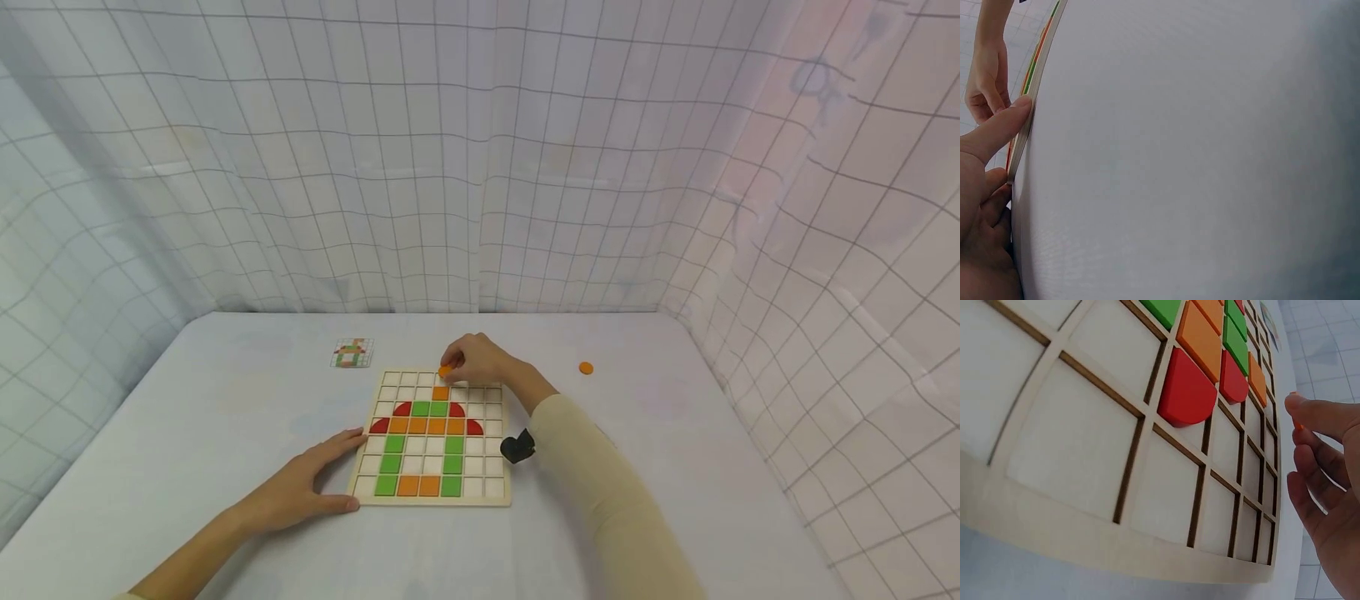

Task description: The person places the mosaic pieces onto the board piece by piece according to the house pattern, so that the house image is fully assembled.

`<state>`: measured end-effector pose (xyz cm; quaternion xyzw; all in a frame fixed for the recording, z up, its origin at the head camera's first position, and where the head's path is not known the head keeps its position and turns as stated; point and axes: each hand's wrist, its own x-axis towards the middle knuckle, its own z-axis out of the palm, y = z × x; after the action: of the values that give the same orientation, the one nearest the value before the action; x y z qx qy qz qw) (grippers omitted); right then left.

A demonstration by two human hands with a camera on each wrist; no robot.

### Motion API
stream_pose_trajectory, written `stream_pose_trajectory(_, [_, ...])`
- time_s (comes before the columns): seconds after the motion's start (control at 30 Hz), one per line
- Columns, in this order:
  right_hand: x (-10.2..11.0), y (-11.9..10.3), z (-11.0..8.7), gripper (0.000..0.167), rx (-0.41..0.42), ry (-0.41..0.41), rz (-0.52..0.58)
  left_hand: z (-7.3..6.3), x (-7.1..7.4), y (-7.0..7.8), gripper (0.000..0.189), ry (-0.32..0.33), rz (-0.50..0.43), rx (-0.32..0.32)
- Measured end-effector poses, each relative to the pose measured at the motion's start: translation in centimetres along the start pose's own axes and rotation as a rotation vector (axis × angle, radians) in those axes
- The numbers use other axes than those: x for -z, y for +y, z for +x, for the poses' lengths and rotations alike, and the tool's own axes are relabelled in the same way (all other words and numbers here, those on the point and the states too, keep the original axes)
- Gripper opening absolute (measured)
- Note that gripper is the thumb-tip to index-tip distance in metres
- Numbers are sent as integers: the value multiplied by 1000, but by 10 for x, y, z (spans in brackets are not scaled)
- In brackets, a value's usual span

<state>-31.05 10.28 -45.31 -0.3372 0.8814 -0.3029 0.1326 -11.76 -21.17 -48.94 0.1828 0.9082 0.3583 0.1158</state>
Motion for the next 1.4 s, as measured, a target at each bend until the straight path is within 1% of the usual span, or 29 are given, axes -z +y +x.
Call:
stream_pose_trajectory(0.17, [-6,-1,1,21,-9,-23,-15,0,0,0,93,-1,-2,6])
stream_pose_trajectory(0.33, [-7,-1,1,21,-6,-25,-36,0,-1,0,93,3,-1,5])
stream_pose_trajectory(0.57, [-7,-2,0,19,0,-35,-24,0,-1,-1,93,4,-7,-3])
stream_pose_trajectory(0.7, [-3,0,-3,19,-2,-33,-28,0,-2,-2,93,1,-12,-13])
stream_pose_trajectory(0.8, [7,3,-8,21,-5,-18,-48,0,-2,-2,93,-2,-14,-14])
stream_pose_trajectory(0.9, [22,7,-16,24,5,4,-71,-1,-2,-2,93,0,-15,-6])
stream_pose_trajectory(1.03, [47,14,-34,28,2,37,-89,0,-1,-1,93,2,-13,-1])
stream_pose_trajectory(1.17, [67,23,-53,30,-28,68,-93,-1,-1,0,94,5,-8,-2])
stream_pose_trajectory(1.4, [91,46,-86,31,-79,126,-91,-1,0,3,93,1,-13,12])
